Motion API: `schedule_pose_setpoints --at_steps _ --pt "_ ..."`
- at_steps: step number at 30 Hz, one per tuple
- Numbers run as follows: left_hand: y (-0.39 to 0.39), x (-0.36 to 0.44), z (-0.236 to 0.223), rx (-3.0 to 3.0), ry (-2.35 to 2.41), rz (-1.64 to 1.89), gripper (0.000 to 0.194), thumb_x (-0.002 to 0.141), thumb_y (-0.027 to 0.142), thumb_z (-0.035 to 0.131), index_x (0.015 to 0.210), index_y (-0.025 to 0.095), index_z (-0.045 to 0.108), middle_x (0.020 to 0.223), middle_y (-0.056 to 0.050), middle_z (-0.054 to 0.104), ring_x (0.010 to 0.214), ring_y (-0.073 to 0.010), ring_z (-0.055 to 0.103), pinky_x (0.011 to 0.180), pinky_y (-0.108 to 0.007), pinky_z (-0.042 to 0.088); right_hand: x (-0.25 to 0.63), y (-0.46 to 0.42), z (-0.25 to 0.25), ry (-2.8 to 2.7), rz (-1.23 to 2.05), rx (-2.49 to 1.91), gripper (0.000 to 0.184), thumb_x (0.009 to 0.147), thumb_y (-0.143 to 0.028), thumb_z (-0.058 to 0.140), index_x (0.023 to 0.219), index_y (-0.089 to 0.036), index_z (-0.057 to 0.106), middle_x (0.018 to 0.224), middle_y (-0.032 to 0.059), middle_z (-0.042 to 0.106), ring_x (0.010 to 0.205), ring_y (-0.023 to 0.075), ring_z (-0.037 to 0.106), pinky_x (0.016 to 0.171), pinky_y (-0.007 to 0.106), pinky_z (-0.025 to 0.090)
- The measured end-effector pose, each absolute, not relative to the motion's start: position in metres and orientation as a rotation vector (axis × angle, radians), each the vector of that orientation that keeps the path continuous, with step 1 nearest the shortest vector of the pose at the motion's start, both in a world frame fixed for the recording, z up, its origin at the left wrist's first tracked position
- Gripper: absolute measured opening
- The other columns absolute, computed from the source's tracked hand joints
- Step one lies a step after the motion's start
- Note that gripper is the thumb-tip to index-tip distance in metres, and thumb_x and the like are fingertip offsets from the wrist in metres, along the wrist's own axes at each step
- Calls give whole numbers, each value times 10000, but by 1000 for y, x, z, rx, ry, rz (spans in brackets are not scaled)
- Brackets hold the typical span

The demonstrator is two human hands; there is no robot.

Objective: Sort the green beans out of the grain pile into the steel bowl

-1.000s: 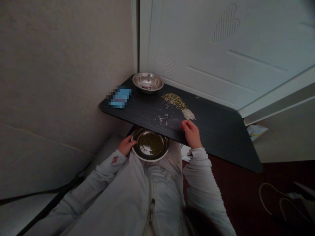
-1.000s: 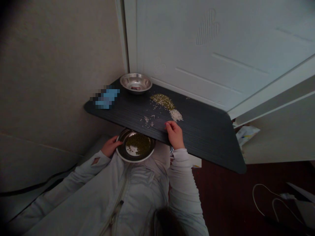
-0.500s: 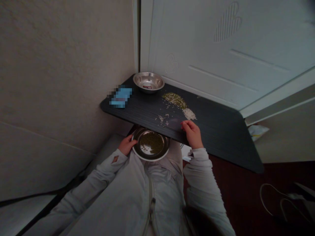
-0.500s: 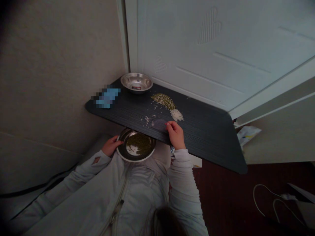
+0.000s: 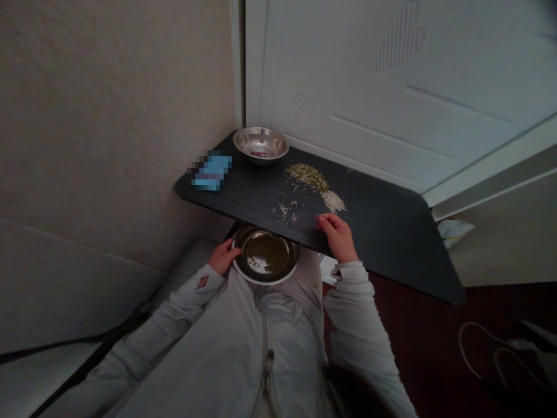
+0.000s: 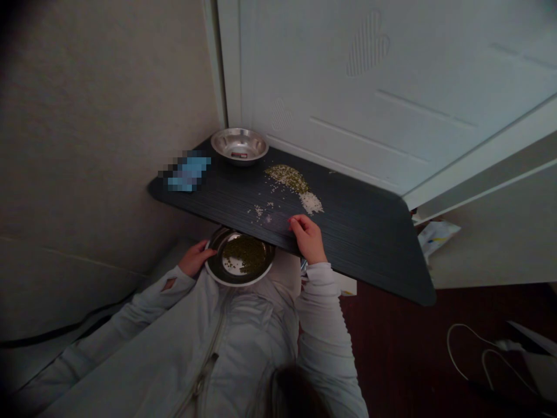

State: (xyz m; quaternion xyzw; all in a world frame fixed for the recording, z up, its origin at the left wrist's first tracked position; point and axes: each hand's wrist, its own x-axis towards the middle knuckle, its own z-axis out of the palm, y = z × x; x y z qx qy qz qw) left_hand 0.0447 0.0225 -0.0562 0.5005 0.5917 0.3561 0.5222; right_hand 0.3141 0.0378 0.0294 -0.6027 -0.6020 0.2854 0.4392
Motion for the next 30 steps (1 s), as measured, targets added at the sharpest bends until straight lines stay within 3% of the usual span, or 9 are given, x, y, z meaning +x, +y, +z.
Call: schedule_pose_setpoints --at_steps 14,20,25,30 --pt "22 49 -47 1169 1409 854 348 538 280 501 841 125 576 719 3 625 717 -184 551 684 -279 410 300 39 29 -1734 720 -1518 234 687 -377 438 639 -174 546 553 -21 522 497 88 416 496 207 312" --pt "21 48 -44 1192 1449 836 332 541 275 503 834 136 577 739 6 625 760 -189 544 711 -276 398 298 37 32 -1804 833 -1454 236 685 -387 441 664 -181 554 578 -15 538 542 100 451 539 220 335" --pt "21 47 -50 1179 1420 849 340 545 293 504 836 132 577 709 9 620 705 -180 550 672 -277 410 305 40 37 -1631 937 -1380 218 676 -376 458 662 -175 540 580 -20 519 559 95 449 557 222 345" --pt "19 48 -46 1181 1417 860 329 538 280 504 820 129 581 690 15 613 697 -174 546 670 -272 409 314 57 30 -1338 728 -1433 214 675 -368 443 655 -169 516 540 -33 467 502 81 397 513 212 325"
